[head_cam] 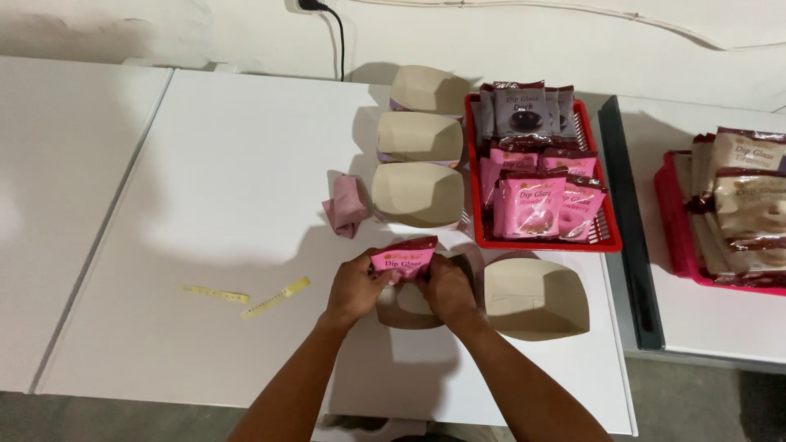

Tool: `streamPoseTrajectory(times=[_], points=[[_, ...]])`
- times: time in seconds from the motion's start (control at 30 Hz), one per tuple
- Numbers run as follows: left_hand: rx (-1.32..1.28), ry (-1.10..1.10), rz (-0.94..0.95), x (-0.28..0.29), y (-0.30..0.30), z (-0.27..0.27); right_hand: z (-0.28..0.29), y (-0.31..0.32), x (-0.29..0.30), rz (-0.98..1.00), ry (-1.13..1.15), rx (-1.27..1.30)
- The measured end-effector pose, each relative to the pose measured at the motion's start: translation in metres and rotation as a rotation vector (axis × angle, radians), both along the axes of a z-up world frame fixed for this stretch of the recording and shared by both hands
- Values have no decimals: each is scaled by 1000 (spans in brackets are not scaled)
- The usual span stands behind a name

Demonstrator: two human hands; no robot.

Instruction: Sorting various flavors of glaze packets and placing them into specific cardboard containers and plastic baskets.

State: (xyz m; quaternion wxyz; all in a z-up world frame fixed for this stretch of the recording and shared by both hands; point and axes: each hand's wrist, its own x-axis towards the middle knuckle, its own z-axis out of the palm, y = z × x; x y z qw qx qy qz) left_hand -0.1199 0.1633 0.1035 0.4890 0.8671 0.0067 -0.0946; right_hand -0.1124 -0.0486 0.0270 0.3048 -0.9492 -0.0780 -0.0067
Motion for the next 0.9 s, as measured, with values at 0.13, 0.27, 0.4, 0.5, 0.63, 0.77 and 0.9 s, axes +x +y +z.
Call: streamPoseTrajectory(times=[0.13,0.27,0.4,0.5,0.63,0.77,0.9], points=[[-136,-96,-46,-2,2,-5,7,11,2,-81,243,-166],[-87,-16,-55,3,2,-7,-2,6,-2,-21,8,-75],[-328,-147,-46,9,0,-31,2,-1,-6,31,101,-205],[-412,-149,-64,15,0,-39,9,-9,-7,54,-30,-191],[-334,7,-22,17,3,-33,74,-28,4,-259,37,5],[-450,0,-12,18,5,-45,64,-105,43,-340,-387,-85],[-466,-44,-25,18,3,-33,29,-160,69,-428,-547,-255]])
